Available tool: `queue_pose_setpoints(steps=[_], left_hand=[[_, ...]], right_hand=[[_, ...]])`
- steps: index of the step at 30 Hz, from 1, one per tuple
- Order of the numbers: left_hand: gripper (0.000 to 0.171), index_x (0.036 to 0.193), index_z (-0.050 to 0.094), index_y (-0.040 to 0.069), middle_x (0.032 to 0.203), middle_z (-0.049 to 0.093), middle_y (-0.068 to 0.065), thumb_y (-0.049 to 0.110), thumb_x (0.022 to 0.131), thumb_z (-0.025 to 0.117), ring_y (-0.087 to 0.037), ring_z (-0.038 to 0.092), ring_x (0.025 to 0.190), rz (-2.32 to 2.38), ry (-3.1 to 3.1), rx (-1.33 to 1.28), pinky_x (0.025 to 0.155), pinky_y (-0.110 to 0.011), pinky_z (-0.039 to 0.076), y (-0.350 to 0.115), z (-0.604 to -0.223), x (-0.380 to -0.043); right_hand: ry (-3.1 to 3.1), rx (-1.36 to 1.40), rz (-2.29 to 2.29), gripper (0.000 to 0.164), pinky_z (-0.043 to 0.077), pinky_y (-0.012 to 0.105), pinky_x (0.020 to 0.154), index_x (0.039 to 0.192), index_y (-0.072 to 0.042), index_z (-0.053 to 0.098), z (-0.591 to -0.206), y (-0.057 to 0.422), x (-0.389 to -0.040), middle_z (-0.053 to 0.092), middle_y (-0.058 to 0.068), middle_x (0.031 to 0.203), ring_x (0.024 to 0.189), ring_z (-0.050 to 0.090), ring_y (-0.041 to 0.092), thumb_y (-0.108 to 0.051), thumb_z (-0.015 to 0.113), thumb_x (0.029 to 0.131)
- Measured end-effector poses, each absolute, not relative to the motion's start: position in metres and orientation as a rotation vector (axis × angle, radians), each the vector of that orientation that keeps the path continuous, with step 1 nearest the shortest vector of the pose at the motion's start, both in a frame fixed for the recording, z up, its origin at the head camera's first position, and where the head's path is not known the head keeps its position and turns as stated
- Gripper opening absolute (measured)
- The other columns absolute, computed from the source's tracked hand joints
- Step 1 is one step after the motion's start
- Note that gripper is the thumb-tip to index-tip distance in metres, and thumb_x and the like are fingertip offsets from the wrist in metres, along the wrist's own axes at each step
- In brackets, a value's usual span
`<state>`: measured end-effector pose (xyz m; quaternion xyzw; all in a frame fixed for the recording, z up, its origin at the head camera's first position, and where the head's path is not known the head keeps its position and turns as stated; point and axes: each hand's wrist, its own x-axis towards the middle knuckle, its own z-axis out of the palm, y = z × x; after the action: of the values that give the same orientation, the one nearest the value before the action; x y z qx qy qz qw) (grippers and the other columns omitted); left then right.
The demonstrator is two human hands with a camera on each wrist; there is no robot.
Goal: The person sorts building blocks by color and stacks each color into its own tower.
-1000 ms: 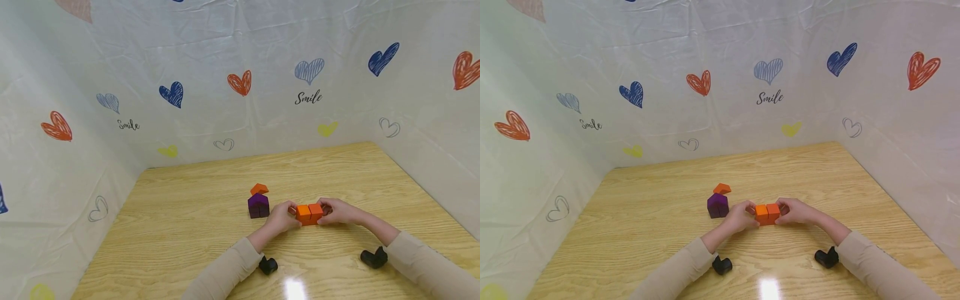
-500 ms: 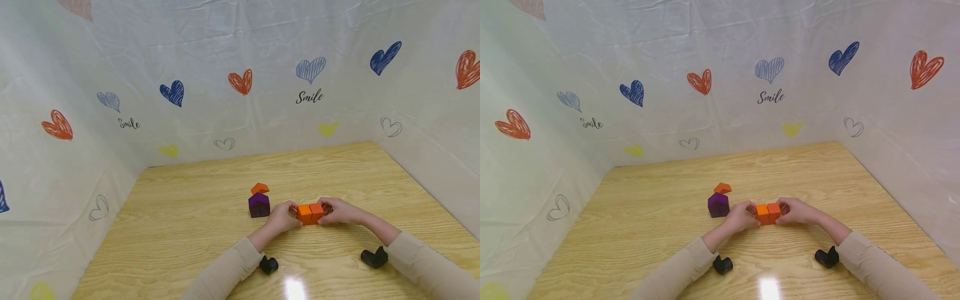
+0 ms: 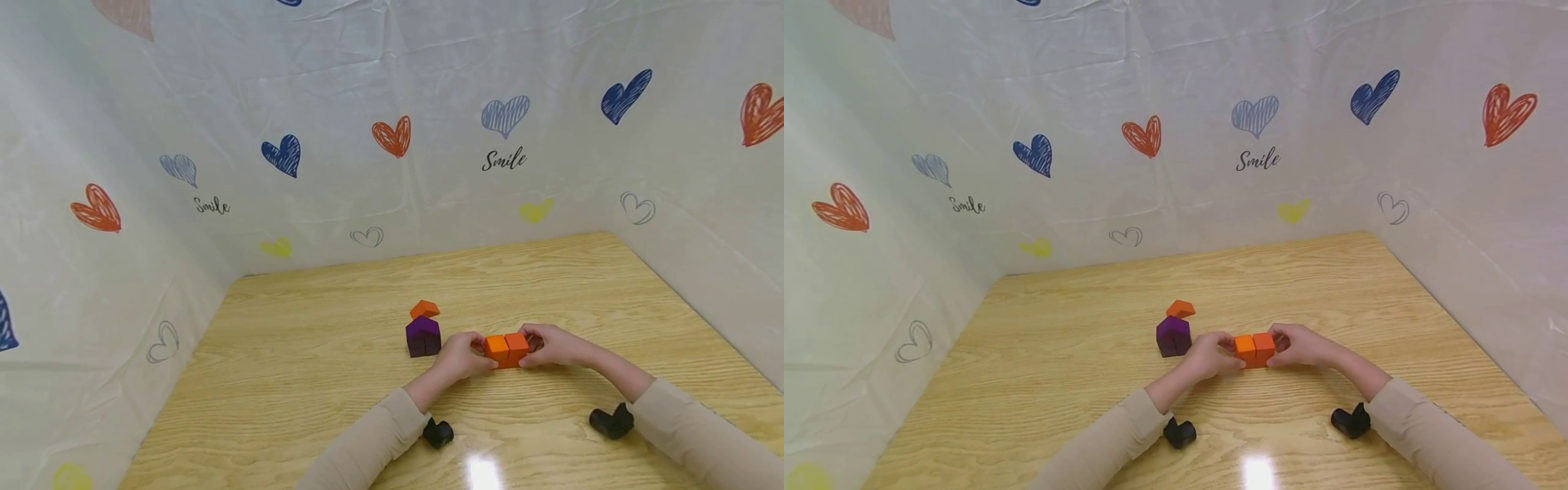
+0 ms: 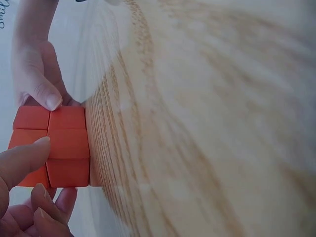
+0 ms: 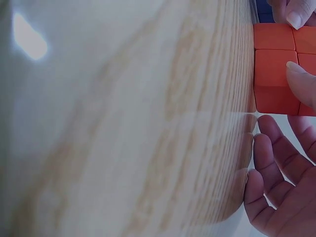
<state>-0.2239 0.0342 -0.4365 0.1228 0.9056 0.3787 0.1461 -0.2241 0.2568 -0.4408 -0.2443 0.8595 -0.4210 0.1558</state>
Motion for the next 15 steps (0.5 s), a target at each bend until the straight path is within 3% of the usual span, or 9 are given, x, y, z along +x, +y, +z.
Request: queue_pose_setpoints(steps=[15], left_hand=[[0.034,0.102,0.065,0.012,0.086,0.062,0.007,0.022,0.071,0.079,-0.005,0.056,0.075,1.098,2.603,0.358,0.075,-0.022,0.046,0.0344,-0.4355,-0.2246]], right_hand=[[2.464,-0.752,-1.186,0.032,0.045,0.024,0.069,0.102,-0.005,0.058,-0.4411,0.256,-0.2236,0.06,0.001,0.092,0.076,0.053,0.007,-0.023,0.071,0.08]])
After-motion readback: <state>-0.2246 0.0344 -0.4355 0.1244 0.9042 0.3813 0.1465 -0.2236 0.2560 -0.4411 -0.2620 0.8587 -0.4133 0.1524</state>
